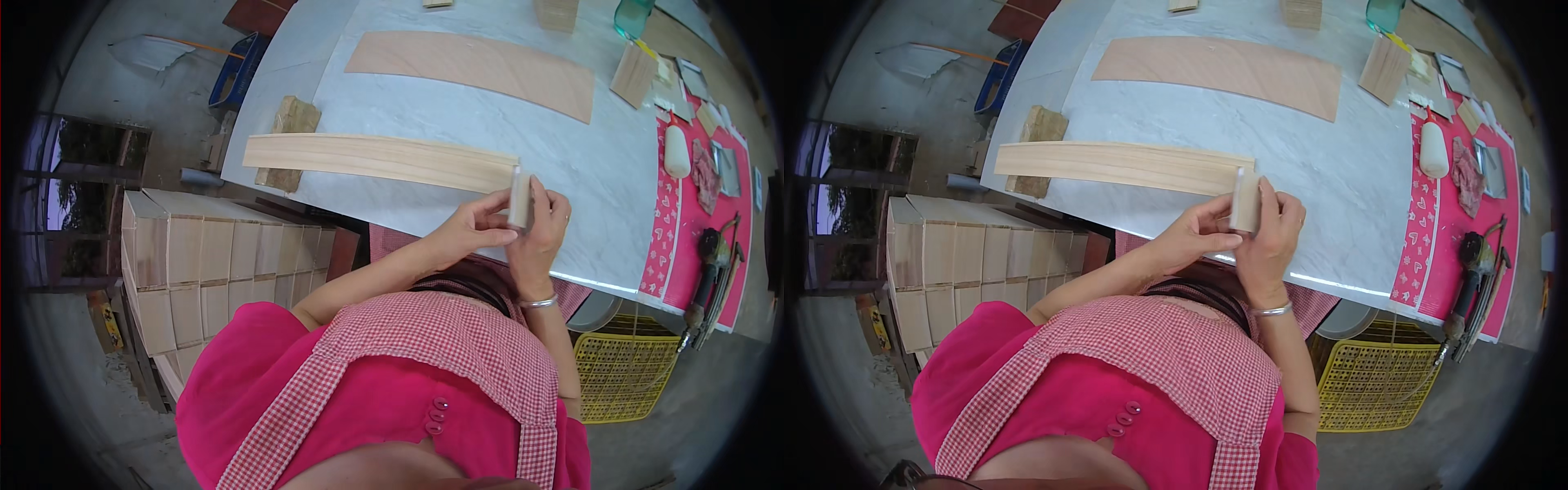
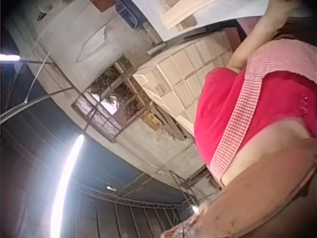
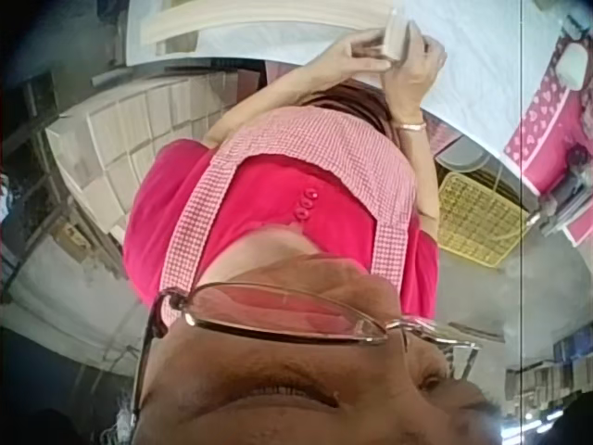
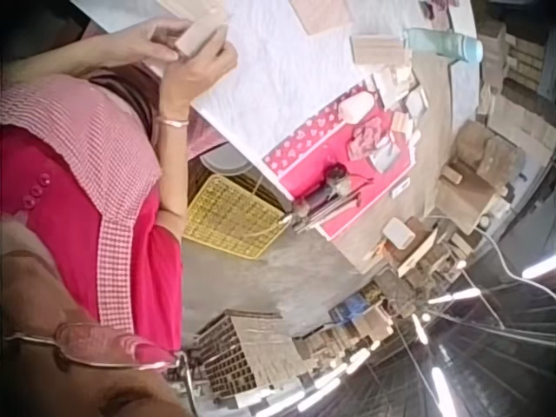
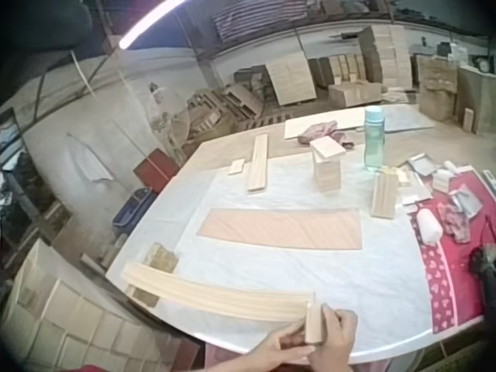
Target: The user is assembling wooden boxes using wood glue and a pneumatic nail gun.
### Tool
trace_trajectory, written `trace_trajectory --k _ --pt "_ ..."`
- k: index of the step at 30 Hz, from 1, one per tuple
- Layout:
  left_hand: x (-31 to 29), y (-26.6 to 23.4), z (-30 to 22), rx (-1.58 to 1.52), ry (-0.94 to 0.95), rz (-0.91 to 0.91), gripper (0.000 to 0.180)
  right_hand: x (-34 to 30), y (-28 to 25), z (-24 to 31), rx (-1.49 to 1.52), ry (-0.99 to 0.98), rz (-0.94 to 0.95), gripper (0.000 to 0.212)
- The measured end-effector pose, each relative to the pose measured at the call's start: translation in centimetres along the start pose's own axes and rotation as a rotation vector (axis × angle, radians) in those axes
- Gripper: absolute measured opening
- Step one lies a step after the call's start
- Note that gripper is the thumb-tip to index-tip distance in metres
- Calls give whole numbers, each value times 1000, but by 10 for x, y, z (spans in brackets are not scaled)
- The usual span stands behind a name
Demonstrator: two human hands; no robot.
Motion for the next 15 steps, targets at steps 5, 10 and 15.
trace_trajectory --k 5,10,15 --pt "22 -9 -47 1147 380 -156 58 -2 -21 -26 124 227 -76 21" --pt "57 -22 -55 1899 408 -171 78 -3 -19 -27 104 115 -142 20" --pt "54 -17 -71 1844 329 -96 79 2 -7 -24 -12 54 -104 28"
Point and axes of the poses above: each hand's wrist, its own x-axis towards the middle knuckle, its own y-axis out of the palm, z = x × y, the point moved 2 cm from there along x, towards the middle knuckle, and after that the axes turned 4 degrees about -y, right-handed, at the moved point
